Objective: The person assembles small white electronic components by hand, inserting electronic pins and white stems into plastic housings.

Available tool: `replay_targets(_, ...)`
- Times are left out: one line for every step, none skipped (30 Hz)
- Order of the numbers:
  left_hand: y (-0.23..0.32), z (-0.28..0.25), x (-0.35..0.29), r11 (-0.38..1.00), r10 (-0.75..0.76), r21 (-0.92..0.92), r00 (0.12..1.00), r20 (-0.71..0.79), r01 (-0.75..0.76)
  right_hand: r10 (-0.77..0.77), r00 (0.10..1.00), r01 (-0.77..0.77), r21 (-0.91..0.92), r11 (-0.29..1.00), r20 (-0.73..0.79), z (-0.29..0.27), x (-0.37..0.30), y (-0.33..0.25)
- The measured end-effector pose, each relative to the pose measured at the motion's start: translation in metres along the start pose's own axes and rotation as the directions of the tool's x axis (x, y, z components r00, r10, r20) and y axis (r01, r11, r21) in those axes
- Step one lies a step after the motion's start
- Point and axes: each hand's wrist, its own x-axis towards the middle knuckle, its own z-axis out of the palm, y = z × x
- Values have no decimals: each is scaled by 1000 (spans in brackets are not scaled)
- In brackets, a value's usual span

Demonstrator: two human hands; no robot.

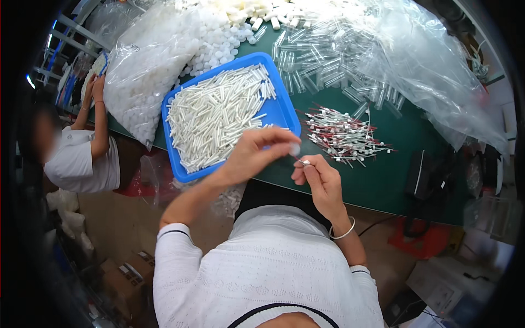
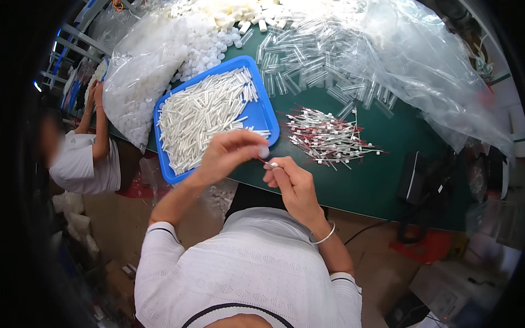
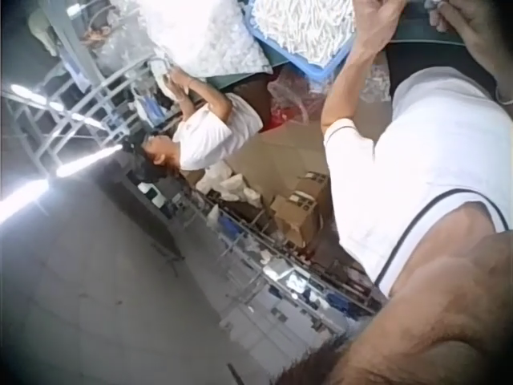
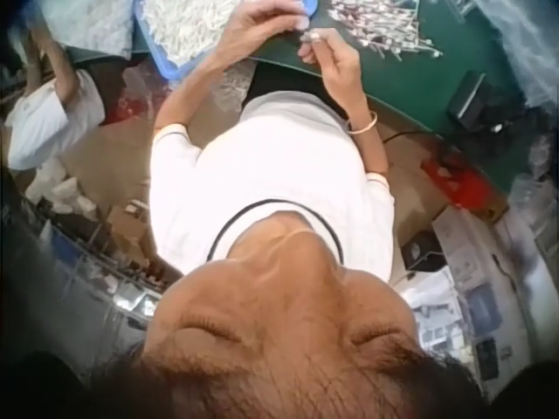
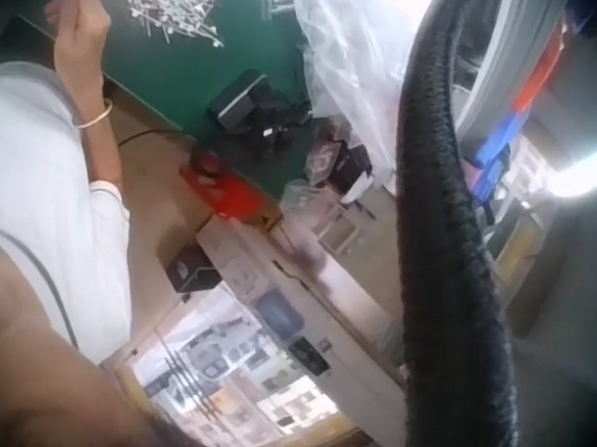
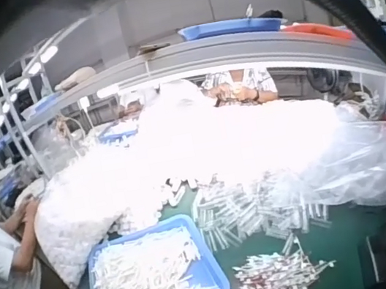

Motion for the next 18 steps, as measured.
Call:
replay_targets(-9, 14, -12, 993, -12, -119, 999, -35, 8, 9, 1000, -9, 6, 1000, 6, 6, 2, 2)
replay_targets(-21, 19, -16, 995, 84, -54, 993, -83, -88, -10, 1000, 9, 39, 999, 22, 10, 1, 5)
replay_targets(-29, 21, -19, 983, 182, 15, 976, -121, -182, -30, 999, 28, 70, 997, 34, 13, 1, 7)
replay_targets(-34, 22, -23, 985, 174, 8, 977, -123, -174, -3, 998, -2, 84, 996, 58, 11, 0, 7)
replay_targets(-36, 20, -26, 988, 24, -148, 996, -82, -36, 6, 998, -11, 85, 996, 58, 13, -1, 8)
replay_targets(-38, 19, -28, 950, -118, -292, 993, -16, 108, 1, 999, -3, 72, 997, 34, 14, -2, 9)
replay_targets(-41, 19, -28, 948, -123, -296, 992, -12, 114, -5, 1000, 5, 59, 998, 9, 15, -3, 10)
replay_targets(-44, 18, -29, 883, -186, -433, 982, 35, 182, 1, 1000, -1, 60, 998, 7, 13, -7, 10)
replay_targets(-46, 17, -29, 793, -240, -556, 967, 91, 249, 41, 999, -43, -68, 997, -31, 8, -10, 8)
replay_targets(-46, 13, -30, 703, -281, -655, 954, 104, 278, 76, 994, -89, -194, 977, -74, 6, -13, 7)
replay_targets(-46, 13, -30, 700, -284, -655, 952, 111, 286, 80, 994, -95, -193, 977, -81, 6, -15, 7)
replay_targets(-46, 13, -31, 665, -290, -692, 951, 108, 281, -20, 992, -17, -291, 957, -125, 5, -16, 7)
replay_targets(-46, 13, -31, 628, -297, -728, 949, 103, 276, -124, 980, 53, -390, 919, -158, 5, -17, 8)
replay_targets(-47, 13, -32, 618, -279, -736, 952, 123, 277, -120, 979, 49, -391, 919, -162, 5, -18, 7)
replay_targets(-47, 14, -33, 616, -281, -736, 951, 127, 280, -126, 980, 52, -418, 907, -152, 4, -18, 7)
replay_targets(-47, 15, -34, 618, -279, -737, 953, 120, 274, -131, 981, 56, -444, 894, -141, 3, -18, 6)
replay_targets(-47, 15, -35, 620, -277, -738, 954, 112, 267, -130, 981, 54, -444, 894, -142, 4, -18, 6)
replay_targets(-47, 14, -35, 620, -278, -738, 954, 113, 268, -138, 981, 63, -453, 889, -133, 4, -18, 6)
